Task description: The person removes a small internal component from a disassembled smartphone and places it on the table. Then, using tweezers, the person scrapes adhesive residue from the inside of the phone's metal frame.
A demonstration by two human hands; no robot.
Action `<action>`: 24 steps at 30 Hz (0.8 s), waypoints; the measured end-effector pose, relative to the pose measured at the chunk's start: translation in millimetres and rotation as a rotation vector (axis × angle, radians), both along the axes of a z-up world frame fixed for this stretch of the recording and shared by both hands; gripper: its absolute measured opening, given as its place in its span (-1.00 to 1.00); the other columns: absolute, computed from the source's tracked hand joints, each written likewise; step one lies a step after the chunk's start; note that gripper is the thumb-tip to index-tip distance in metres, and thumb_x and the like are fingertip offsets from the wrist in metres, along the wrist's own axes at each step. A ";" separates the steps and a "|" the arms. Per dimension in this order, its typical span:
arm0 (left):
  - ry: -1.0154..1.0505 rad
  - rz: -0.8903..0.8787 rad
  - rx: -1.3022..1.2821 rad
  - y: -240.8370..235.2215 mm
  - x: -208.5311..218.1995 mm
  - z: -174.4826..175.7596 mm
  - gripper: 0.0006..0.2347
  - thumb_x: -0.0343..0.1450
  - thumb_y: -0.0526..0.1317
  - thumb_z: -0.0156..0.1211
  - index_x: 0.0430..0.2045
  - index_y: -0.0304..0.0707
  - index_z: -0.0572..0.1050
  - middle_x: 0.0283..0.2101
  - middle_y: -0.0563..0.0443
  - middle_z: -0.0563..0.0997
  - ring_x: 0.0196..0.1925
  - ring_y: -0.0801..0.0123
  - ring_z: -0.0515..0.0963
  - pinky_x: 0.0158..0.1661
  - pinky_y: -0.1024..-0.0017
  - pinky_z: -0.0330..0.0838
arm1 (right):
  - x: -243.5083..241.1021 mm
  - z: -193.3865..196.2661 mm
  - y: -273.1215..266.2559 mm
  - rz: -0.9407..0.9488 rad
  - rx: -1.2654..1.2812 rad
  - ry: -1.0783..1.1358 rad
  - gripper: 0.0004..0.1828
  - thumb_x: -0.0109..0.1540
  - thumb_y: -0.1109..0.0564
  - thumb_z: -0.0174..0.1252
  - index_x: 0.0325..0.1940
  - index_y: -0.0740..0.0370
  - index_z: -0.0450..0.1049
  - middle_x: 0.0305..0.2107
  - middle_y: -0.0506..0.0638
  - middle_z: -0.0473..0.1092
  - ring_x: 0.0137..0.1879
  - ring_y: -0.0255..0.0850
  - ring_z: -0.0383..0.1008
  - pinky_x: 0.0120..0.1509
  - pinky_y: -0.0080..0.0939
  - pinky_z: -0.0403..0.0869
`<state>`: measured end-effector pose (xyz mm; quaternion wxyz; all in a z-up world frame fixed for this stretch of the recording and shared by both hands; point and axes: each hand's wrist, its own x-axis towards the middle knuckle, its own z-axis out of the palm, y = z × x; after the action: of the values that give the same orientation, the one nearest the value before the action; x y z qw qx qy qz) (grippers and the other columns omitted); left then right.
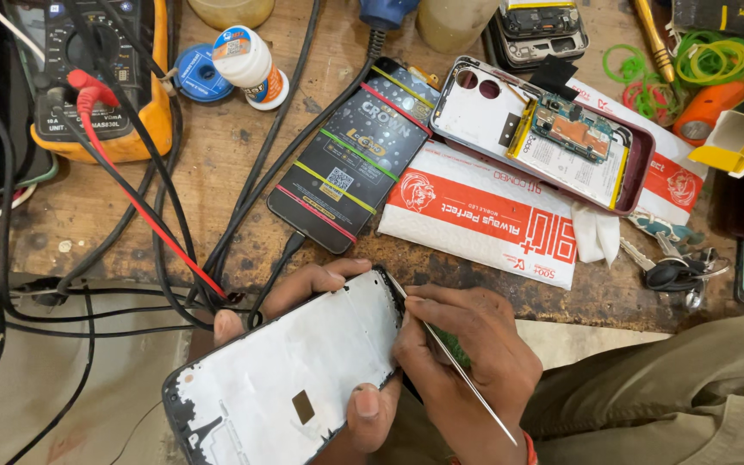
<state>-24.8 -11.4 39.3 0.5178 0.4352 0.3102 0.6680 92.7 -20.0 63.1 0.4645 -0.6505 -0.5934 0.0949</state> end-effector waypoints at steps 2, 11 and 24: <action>-0.048 -0.023 -0.026 -1.1 0.6 0.8 -0.27 0.52 -0.01 0.39 0.42 0.13 -0.10 0.14 -0.34 0.30 0.23 -0.13 0.42 0.21 -0.04 0.43 | 0.8 0.1 -1.2 -0.004 -0.019 0.026 -0.70 0.00 0.38 0.39 -0.21 0.28 0.55 -0.23 0.05 0.60 -0.12 -0.15 0.62 0.07 -0.21 0.53; -0.064 0.067 0.033 -4.1 6.5 -9.1 -0.16 0.50 -0.03 0.40 0.48 0.34 -0.25 0.15 -0.35 0.30 0.18 -0.13 0.45 0.12 -0.04 0.52 | 4.6 -2.1 -8.1 -0.019 -0.036 0.082 -0.73 0.02 0.40 0.36 -0.23 0.28 0.53 -0.26 0.05 0.59 -0.11 -0.17 0.64 0.07 -0.24 0.56; -0.035 0.055 0.017 0.5 6.7 -7.8 -0.15 0.51 0.03 0.38 0.43 0.28 -0.32 0.18 -0.31 0.28 0.21 -0.09 0.47 0.14 0.01 0.54 | -3.0 -6.2 1.1 -0.036 0.031 -0.040 -0.71 0.03 0.38 0.37 -0.20 0.23 0.54 -0.24 0.01 0.59 -0.14 -0.19 0.63 0.08 -0.23 0.51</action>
<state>-18.1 -10.9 31.5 0.5008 0.4190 0.3076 0.6921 89.7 -18.9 56.8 0.4640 -0.6556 -0.5923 0.0643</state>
